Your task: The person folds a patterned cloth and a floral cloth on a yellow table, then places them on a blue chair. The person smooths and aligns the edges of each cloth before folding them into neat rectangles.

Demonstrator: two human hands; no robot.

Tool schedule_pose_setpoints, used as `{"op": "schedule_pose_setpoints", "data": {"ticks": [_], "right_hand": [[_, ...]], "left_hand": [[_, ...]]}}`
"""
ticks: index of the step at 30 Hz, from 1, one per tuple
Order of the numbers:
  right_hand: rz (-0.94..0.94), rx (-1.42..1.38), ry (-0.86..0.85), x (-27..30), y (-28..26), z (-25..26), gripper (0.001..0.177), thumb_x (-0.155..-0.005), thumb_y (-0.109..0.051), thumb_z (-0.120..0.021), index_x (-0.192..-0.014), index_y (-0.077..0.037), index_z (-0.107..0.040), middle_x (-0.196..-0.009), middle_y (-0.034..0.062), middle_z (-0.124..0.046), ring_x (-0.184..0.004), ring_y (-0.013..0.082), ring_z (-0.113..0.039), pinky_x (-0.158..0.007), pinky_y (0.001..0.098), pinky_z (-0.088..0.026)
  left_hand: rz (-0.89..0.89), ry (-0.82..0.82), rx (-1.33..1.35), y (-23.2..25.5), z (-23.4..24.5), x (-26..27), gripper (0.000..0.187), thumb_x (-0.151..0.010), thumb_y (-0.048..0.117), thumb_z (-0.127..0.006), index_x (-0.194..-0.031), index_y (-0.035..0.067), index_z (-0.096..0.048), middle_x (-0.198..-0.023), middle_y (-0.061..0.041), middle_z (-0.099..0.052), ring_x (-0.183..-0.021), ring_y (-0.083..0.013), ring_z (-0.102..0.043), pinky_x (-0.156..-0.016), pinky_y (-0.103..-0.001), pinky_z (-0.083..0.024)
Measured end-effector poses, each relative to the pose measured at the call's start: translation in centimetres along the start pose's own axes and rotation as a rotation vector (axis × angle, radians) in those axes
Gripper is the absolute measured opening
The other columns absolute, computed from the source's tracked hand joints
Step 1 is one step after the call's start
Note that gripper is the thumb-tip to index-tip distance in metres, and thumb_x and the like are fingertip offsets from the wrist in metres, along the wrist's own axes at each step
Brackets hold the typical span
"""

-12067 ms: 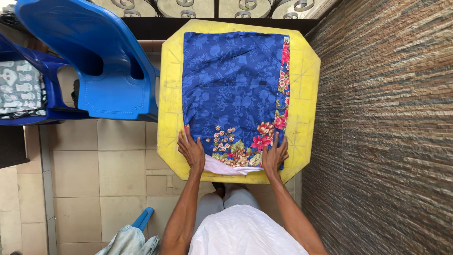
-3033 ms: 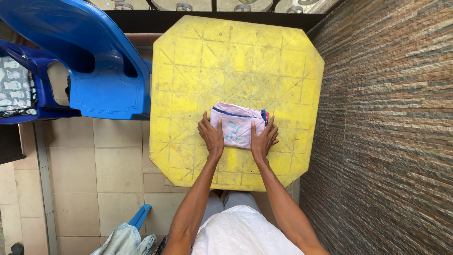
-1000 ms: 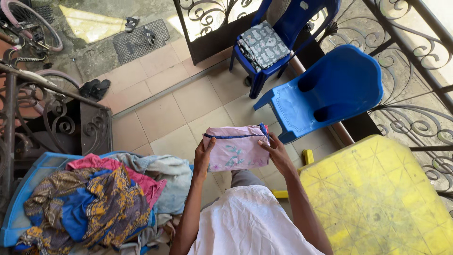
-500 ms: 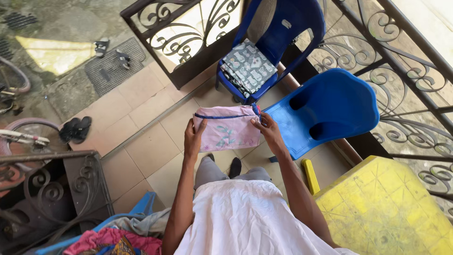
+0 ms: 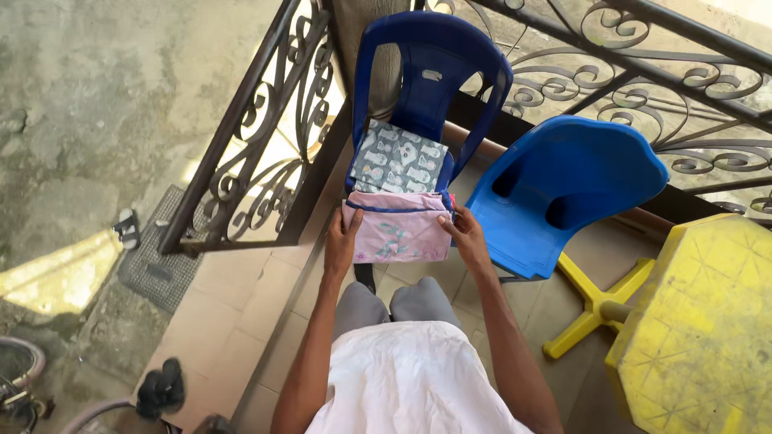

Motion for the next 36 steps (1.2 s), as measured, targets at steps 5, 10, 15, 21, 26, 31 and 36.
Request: {"op": "schedule_pose_setpoints", "data": {"ticks": [5, 10, 15, 21, 26, 31, 36], "right_hand": [[-0.010, -0.001, 0.222, -3.6, 5.1, -0.6, 0.056, -0.092, -0.022, -0.076, -0.141, -0.003, -0.055, -0.119, 0.0091, -0.070, -0.108, 0.0144, -0.065, -0.096, 0.0284, -0.050], [-0.050, 0.122, 0.354, -10.2, 9.2, 0.3, 0.058, -0.092, -0.024, -0.076, -0.141, -0.002, -0.056, -0.126, 0.0118, -0.067, -0.107, 0.0162, -0.067, -0.093, 0.0296, -0.052], [-0.135, 0.165, 0.397, -16.7, 15.6, 1.7, 0.059, -0.092, -0.025, -0.076, -0.143, -0.004, -0.052, -0.127, 0.0113, -0.065, -0.106, 0.0171, -0.067, -0.091, 0.0306, -0.053], [-0.180, 0.234, 0.456, -24.0, 23.9, 3.3, 0.059, -0.092, -0.025, -0.076, -0.142, -0.003, -0.054, -0.128, 0.0119, -0.064, -0.108, 0.0187, -0.064, -0.094, 0.0313, -0.052], [-0.186, 0.719, 0.523, -27.4, 25.5, 2.9, 0.059, -0.095, -0.022, -0.071, -0.146, -0.003, -0.049, -0.140, 0.0214, -0.053, -0.126, 0.0324, -0.056, -0.107, 0.0425, -0.046], [0.189, 1.166, 0.449, -28.4, 23.8, -3.4, 0.054, -0.108, -0.028, -0.054, -0.158, -0.010, -0.044, -0.169, 0.0184, -0.030, -0.159, 0.0336, -0.023, -0.127, 0.0510, -0.018], [0.145, 1.316, 0.388, -30.4, 26.0, -4.0, 0.059, -0.108, -0.045, -0.047, -0.162, -0.024, -0.038, -0.173, 0.0103, -0.015, -0.160, 0.0342, -0.005, -0.126, 0.0574, -0.005]], "left_hand": [[-0.033, -0.093, -0.124, -1.4, -1.0, -7.1, 0.059, -0.094, 0.045, -0.071, -0.132, 0.006, -0.052, -0.122, -0.014, -0.066, -0.112, -0.0258, -0.065, -0.095, -0.038, -0.047], [0.073, -0.202, -0.304, -7.5, -4.5, -15.8, 0.058, -0.093, 0.048, -0.071, -0.130, 0.007, -0.055, -0.104, -0.017, -0.072, -0.094, -0.0279, -0.069, -0.084, -0.040, -0.052], [0.086, -0.281, -0.396, -16.8, -8.0, -23.5, 0.056, -0.093, 0.048, -0.070, -0.129, 0.008, -0.055, -0.099, -0.015, -0.074, -0.086, -0.0269, -0.071, -0.078, -0.040, -0.053], [0.040, -0.311, -0.478, -26.3, -12.2, -30.5, 0.054, -0.098, 0.045, -0.067, -0.136, 0.008, -0.053, -0.110, -0.020, -0.071, -0.098, -0.0350, -0.069, -0.083, -0.047, -0.053], [-0.040, -0.251, -0.584, -28.8, -14.4, -33.1, 0.064, -0.096, 0.033, -0.063, -0.151, 0.010, -0.041, -0.130, -0.021, -0.060, -0.122, -0.0333, -0.058, -0.106, -0.045, -0.045], [-0.565, -0.375, -0.906, -27.8, -18.4, -30.4, 0.053, -0.112, 0.032, -0.048, -0.163, 0.024, -0.039, -0.171, -0.009, -0.031, -0.160, -0.0295, -0.024, -0.132, -0.052, -0.020], [-0.579, -0.398, -1.067, -30.6, -19.0, -31.3, 0.059, -0.108, 0.053, -0.043, -0.162, 0.032, -0.034, -0.173, -0.002, -0.017, -0.160, -0.0302, -0.009, -0.127, -0.062, -0.007]]}}
Point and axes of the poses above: each hand's wrist, its own x-axis away from the middle knuckle, its own z-axis out of the back of the hand, y = z × x, the point moved 7 cm from there along -x, towards the middle knuckle
